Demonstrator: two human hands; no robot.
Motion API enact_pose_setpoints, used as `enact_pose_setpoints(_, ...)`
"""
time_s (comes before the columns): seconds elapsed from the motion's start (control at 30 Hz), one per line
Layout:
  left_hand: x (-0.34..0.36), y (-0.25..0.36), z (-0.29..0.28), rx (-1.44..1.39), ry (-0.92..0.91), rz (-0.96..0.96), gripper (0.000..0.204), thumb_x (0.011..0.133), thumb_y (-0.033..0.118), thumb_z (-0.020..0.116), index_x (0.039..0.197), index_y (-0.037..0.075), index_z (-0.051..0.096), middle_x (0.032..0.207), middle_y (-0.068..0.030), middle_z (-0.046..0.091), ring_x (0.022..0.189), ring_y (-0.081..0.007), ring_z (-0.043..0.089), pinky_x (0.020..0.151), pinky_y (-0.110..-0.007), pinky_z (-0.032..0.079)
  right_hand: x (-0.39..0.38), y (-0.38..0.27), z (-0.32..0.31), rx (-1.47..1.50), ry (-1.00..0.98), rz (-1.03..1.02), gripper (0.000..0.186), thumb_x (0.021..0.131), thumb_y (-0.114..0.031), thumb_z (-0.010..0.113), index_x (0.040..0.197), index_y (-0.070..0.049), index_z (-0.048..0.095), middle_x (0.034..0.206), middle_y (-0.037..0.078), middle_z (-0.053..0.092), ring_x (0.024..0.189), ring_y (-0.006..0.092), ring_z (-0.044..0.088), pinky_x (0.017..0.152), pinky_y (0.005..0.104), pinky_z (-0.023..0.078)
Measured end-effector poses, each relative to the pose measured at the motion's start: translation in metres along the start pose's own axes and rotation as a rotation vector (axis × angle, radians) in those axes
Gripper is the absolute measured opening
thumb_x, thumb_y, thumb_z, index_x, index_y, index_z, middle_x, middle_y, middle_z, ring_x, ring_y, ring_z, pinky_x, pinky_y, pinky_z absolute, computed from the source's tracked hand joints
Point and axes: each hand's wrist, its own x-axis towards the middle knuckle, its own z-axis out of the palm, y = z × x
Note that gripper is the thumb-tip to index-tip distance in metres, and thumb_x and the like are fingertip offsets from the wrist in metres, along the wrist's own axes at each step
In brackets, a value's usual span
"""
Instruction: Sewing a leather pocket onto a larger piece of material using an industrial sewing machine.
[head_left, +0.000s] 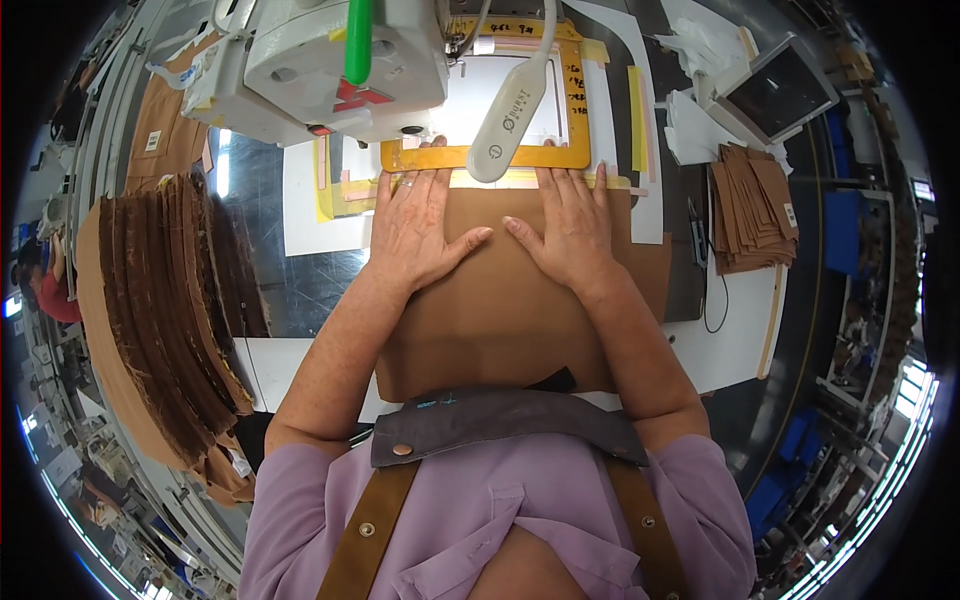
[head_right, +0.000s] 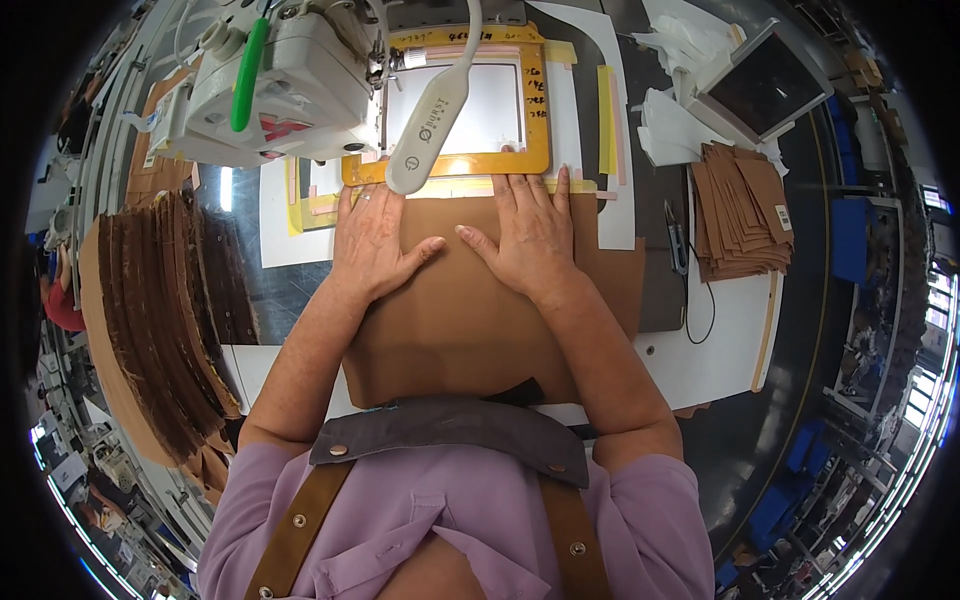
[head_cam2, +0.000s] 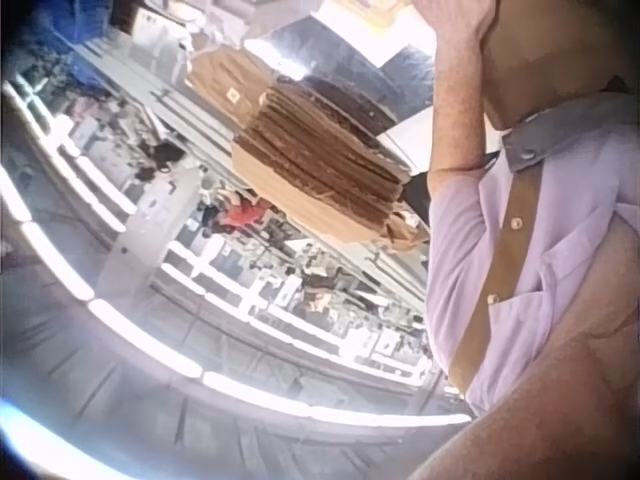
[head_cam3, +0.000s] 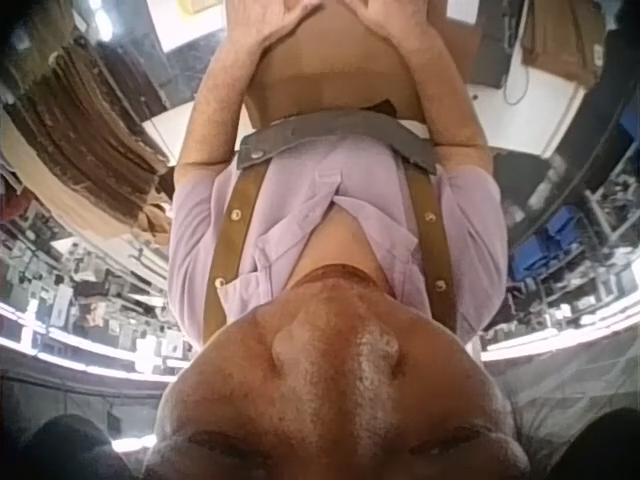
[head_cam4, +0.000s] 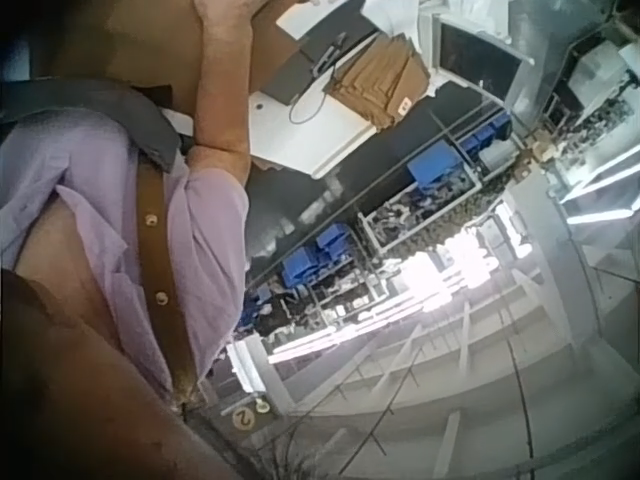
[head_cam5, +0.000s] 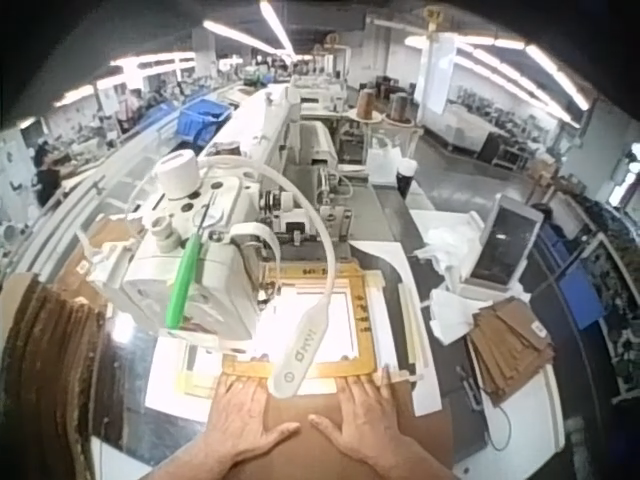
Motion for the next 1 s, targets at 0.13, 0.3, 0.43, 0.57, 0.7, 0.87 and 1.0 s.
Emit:
enact_pose_setpoints(0.13, 0.001, 0.002, 0.000, 0.027, 0.032, 0.006, 0.091, 0.087, 0.070, 0.062, 0.142, -0.002, 0.049, 0.131, -0.0203, 0.059, 0.129, -0.0355, 0.052, 0.118, -0.061, 0.024, -0.001, 0.001, 0.001, -0.025, -0.003, 0.016, 0.090, 0.094, -0.059, 0.059, 0.155, 0.003, 0.035, 0.164, 0.020, 0.033, 0.150, 0.0350, 0.034, 0.123, 0.0664, 0.011)
enact_pose_setpoints(0.3, 0.000, 0.003, -0.001, 0.027, 0.036, -0.013, 0.093, 0.087, 0.069, 0.062, 0.144, -0.002, 0.047, 0.133, -0.0199, 0.057, 0.130, -0.0354, 0.051, 0.119, -0.061, 0.023, 0.000, -0.004, -0.005, -0.038, -0.027, 0.054, 0.090, 0.093, -0.061, 0.058, 0.155, 0.001, 0.037, 0.165, 0.017, 0.033, 0.151, 0.0361, 0.032, 0.123, 0.0671, 0.007)
enact_pose_setpoints(0.43, -0.002, 0.002, -0.004, 0.088, 0.015, -0.053, 0.097, 0.087, 0.072, 0.059, 0.148, -0.003, 0.044, 0.143, -0.0198, 0.053, 0.137, -0.0335, 0.048, 0.121, -0.060, 0.019, -0.001, -0.008, -0.007, -0.084, -0.086, 0.099, 0.089, 0.094, -0.063, 0.057, 0.155, 0.000, 0.039, 0.164, 0.018, 0.034, 0.150, 0.0391, 0.032, 0.123, 0.0678, 0.005)
enact_pose_setpoints(0.57, -0.004, -0.001, -0.002, 0.108, 0.054, -0.082, 0.101, 0.086, 0.076, 0.055, 0.145, -0.006, 0.049, 0.144, -0.0209, 0.055, 0.139, -0.0322, 0.048, 0.124, -0.058, 0.014, -0.005, -0.003, 0.000, -0.109, 0.003, 0.082, 0.089, 0.092, -0.066, 0.058, 0.149, 0.002, 0.047, 0.159, 0.019, 0.040, 0.149, 0.0376, 0.034, 0.122, 0.0689, 0.005)
enact_pose_setpoints(0.7, -0.016, -0.007, -0.007, 0.147, -0.016, -0.127, 0.089, 0.091, 0.071, 0.055, 0.143, -0.002, 0.054, 0.144, -0.0175, 0.057, 0.139, -0.0302, 0.050, 0.124, -0.054, 0.021, -0.010, 0.014, 0.001, -0.074, 0.018, 0.009, 0.078, 0.099, -0.056, 0.055, 0.152, -0.001, 0.043, 0.158, 0.019, 0.044, 0.147, 0.0394, 0.037, 0.123, 0.0639, 0.014)
enact_pose_setpoints(0.87, -0.044, -0.033, -0.007, 0.029, 0.252, -0.054, 0.055, 0.093, 0.042, 0.072, 0.135, 0.008, 0.063, 0.143, -0.0073, 0.061, 0.138, -0.0258, 0.053, 0.114, -0.046, 0.038, -0.035, 0.043, -0.012, 0.034, 0.157, -0.051, 0.040, 0.098, -0.028, 0.067, 0.132, -0.008, 0.066, 0.141, 0.010, 0.062, 0.137, 0.0339, 0.051, 0.119, 0.0527, 0.032)
enact_pose_setpoints(1.0, -0.057, -0.039, -0.001, -0.159, 0.338, -0.179, 0.034, 0.086, 0.033, 0.080, 0.110, 0.011, 0.073, 0.134, -0.0039, 0.067, 0.134, -0.0260, 0.056, 0.111, -0.046, 0.038, -0.046, 0.040, -0.016, 0.051, 0.253, 0.055, 0.031, 0.093, -0.024, 0.073, 0.120, -0.009, 0.071, 0.135, 0.008, 0.064, 0.130, 0.0298, 0.055, 0.111, 0.0490, 0.038)
